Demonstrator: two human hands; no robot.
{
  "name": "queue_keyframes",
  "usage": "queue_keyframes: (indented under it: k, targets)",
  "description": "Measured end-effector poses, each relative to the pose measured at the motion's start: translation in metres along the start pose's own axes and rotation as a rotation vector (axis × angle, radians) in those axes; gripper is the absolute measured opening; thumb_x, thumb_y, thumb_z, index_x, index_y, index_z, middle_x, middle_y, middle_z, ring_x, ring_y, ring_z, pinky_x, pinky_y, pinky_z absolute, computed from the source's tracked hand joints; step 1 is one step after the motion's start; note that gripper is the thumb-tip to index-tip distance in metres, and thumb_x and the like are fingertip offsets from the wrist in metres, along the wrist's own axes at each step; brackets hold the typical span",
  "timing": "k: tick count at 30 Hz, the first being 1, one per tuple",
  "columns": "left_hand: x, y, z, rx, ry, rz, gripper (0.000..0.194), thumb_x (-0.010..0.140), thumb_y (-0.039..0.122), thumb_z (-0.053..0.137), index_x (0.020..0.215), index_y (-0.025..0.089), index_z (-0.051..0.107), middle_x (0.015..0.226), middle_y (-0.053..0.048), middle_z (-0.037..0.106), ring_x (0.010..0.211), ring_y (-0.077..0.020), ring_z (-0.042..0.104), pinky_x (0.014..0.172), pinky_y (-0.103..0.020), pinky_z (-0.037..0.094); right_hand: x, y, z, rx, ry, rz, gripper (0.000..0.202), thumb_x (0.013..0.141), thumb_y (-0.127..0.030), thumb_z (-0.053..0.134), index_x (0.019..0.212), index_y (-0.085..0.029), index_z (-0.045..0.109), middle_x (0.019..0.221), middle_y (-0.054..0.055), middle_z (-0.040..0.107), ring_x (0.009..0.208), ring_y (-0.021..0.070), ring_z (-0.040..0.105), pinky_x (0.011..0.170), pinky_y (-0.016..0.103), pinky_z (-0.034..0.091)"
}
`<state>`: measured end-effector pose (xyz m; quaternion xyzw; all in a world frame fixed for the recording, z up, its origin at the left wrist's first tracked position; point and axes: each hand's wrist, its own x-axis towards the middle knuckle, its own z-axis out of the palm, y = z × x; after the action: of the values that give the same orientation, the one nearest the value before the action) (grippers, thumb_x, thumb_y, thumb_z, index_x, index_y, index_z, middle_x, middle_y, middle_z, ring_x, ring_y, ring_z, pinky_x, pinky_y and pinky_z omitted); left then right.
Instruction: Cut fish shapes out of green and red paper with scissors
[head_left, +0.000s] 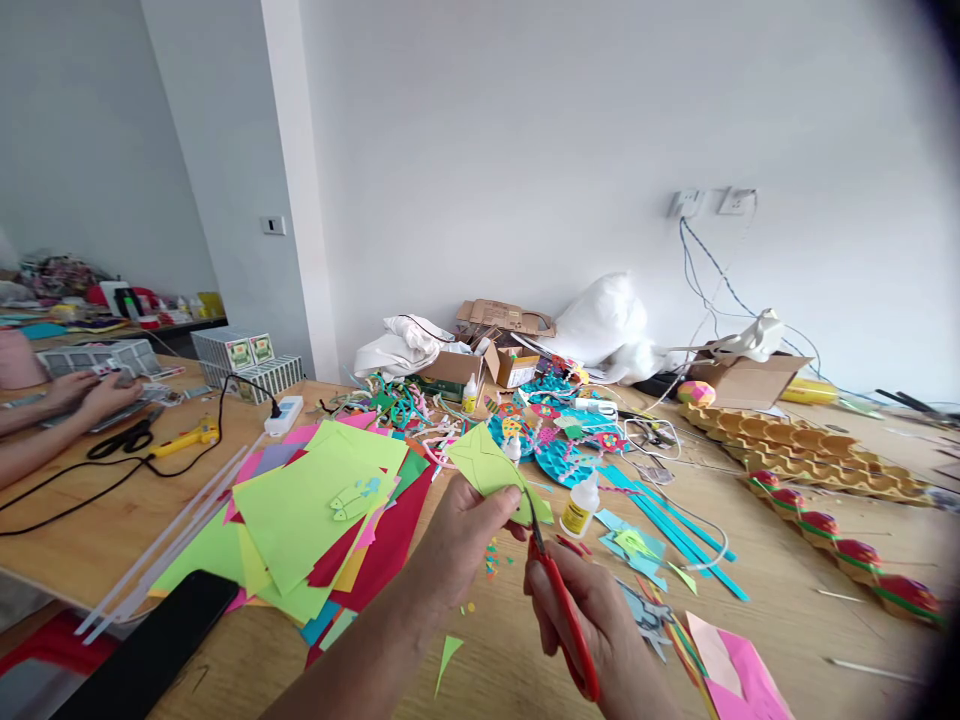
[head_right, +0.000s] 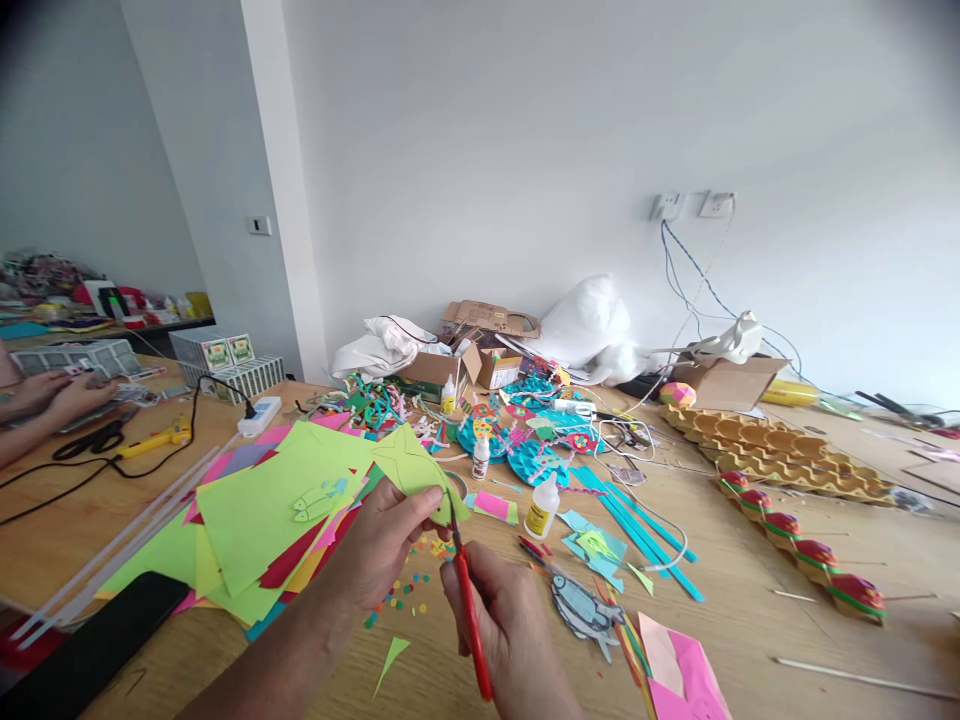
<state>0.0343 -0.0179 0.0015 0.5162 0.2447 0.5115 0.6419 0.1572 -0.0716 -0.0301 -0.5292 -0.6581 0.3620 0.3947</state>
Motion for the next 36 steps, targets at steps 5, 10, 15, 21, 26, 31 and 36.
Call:
queue_keyframes:
  k: [5,10,15,21,26,31,36]
  targets:
    - [0.0003,-0.0025,-0.0003,0.056,-0.033,0.039,0.017,0.076,0.027,0.053,0.065,0.014,0.054,0.062,0.0,0.052,0.059,-0.0111,0.048,0.061,-0.024,0.041,-0.0007,-0.0003,-0.0005,0.018,-0.003,0.006,0.036,0.085,-0.047,0.039,0.062,-0.019,0.042,0.048,-0.005,0.042,0.044,0.0105,0.042,0.043,0.02,0.029]
    - [-0.0007,-0.0013,-0.001,0.106,-0.061,0.065,0.014,0.079,0.025,0.05,0.068,0.015,0.053,0.065,0.0,0.053,0.063,-0.0112,0.049,0.064,-0.024,0.041,-0.0007,-0.001,0.0019,0.04,0.009,0.028,0.04,0.085,-0.051,0.035,0.062,-0.019,0.043,0.047,-0.005,0.041,0.042,0.0105,0.043,0.042,0.02,0.031]
    - [-0.0015,-0.0007,-0.0006,0.131,-0.051,0.07,0.014,0.08,0.024,0.05,0.068,0.016,0.051,0.065,0.002,0.053,0.063,-0.0107,0.049,0.065,-0.023,0.04,-0.0006,-0.0039,0.0038,0.071,0.039,0.071,0.042,0.082,-0.056,0.036,0.06,-0.021,0.041,0.046,-0.005,0.04,0.041,0.0108,0.044,0.041,0.02,0.034]
    - [-0.0021,0.0003,0.0009,0.127,-0.037,0.075,0.011,0.079,0.024,0.051,0.072,0.016,0.053,0.068,0.002,0.054,0.066,-0.011,0.05,0.066,-0.023,0.041,-0.0006,-0.0056,0.004,0.07,0.075,0.082,0.045,0.079,-0.06,0.039,0.058,-0.021,0.043,0.044,-0.005,0.042,0.039,0.0109,0.043,0.039,0.021,0.033]
    - [-0.0035,0.0015,0.0012,0.129,-0.031,0.084,0.012,0.079,0.023,0.051,0.068,0.016,0.051,0.065,0.003,0.051,0.063,-0.0096,0.048,0.062,-0.021,0.04,-0.0034,-0.005,0.0053,0.093,0.091,0.079,0.046,0.082,-0.06,0.036,0.06,-0.02,0.044,0.044,-0.004,0.042,0.039,0.0108,0.042,0.04,0.021,0.031]
    - [-0.0041,0.0046,0.0024,0.149,-0.029,0.079,0.015,0.078,0.022,0.05,0.065,0.016,0.049,0.064,0.004,0.048,0.062,-0.0087,0.045,0.061,-0.02,0.038,-0.0045,-0.0067,0.0062,0.138,0.115,0.082,0.044,0.081,-0.06,0.038,0.061,-0.021,0.041,0.046,-0.005,0.041,0.04,0.0101,0.04,0.041,0.021,0.031]
    - [-0.0037,0.0059,0.0026,0.153,-0.018,0.058,0.016,0.077,0.023,0.049,0.063,0.016,0.046,0.061,0.004,0.045,0.059,-0.0084,0.042,0.059,-0.02,0.037,-0.0044,-0.0079,0.0042,0.113,0.071,0.11,0.045,0.078,-0.061,0.038,0.059,-0.021,0.04,0.045,-0.005,0.039,0.039,0.0097,0.039,0.039,0.02,0.03]
